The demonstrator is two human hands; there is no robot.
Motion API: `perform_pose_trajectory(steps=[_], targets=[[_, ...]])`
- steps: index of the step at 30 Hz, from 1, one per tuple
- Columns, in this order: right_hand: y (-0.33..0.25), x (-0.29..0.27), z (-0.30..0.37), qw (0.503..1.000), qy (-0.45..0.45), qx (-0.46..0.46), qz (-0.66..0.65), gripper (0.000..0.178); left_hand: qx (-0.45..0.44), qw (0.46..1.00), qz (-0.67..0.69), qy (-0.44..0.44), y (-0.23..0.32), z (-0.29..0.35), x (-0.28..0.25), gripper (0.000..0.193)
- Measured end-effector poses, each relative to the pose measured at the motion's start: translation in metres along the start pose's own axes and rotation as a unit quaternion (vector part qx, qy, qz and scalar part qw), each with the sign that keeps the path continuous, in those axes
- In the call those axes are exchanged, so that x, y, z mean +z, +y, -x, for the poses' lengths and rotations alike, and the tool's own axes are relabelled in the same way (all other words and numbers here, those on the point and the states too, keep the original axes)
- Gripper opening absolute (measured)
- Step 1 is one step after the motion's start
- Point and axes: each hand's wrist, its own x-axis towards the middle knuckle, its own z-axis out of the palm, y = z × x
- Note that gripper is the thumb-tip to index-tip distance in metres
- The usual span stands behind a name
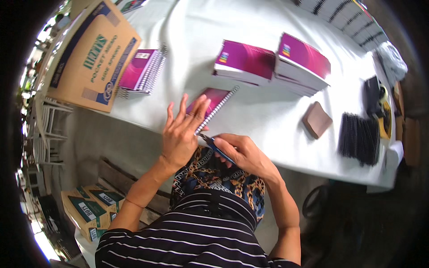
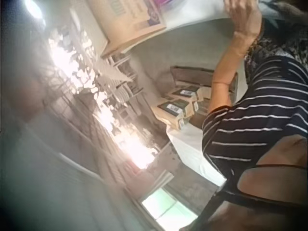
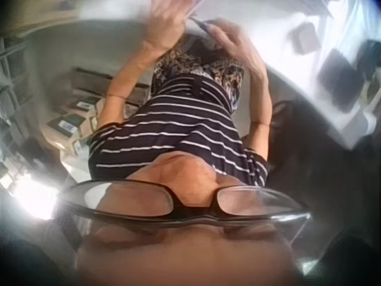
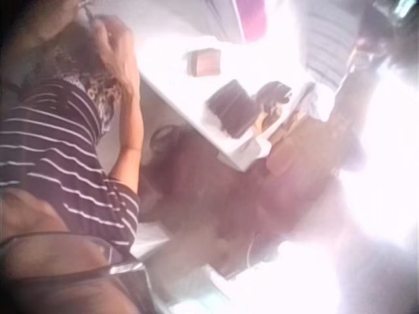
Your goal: The person assembles spiral notebooks by inserting a wire coil into the perforated edges of a stack of paper and a cover, then using a pair of pliers to trim or secure the end of the coil. They repeat this process for several notebooks, picking up a new wire coil for each one and placing the completed notebooks in a stack.
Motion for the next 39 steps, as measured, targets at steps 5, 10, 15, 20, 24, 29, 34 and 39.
perform_pose_trajectory(steps=[5,10,15,20,24,29,34,39], targets=[[0.007,-0.024,0.007,0.902,0.257,-0.117,0.326,0.024,0.002,0.996,-0.074,0.058,-0.040,-0.013,-0.044,0.064],[0.046,-0.050,-0.009,0.763,0.342,-0.122,0.536,0.036,0.008,0.984,-0.145,0.098,-0.159,-0.054,-0.089,0.072],[0.020,-0.045,-0.022,0.735,0.379,-0.232,0.513,0.038,-0.051,0.980,-0.076,-0.179,-0.207,-0.046,-0.090,0.094],[-0.015,-0.053,-0.084,0.680,0.397,-0.335,0.518,0.034,0.023,0.994,-0.076,-0.074,-0.191,-0.052,-0.088,0.089],[-0.012,-0.071,-0.091,0.670,0.387,-0.312,0.551,0.034,-0.014,0.951,0.308,-0.033,-0.127,-0.057,-0.052,0.084],[-0.012,-0.034,-0.068,0.648,0.355,-0.405,0.539,0.036,-0.300,0.438,0.816,-0.227,-0.082,-0.056,0.004,0.078],[0.002,-0.003,-0.016,0.783,0.356,-0.329,0.389,0.046,-0.216,0.515,0.791,-0.248,-0.048,-0.061,0.015,0.059],[0.036,-0.028,0.005,0.932,0.260,-0.224,-0.121,0.051,0.021,0.715,0.653,-0.249,-0.050,-0.043,0.023,0.056]])
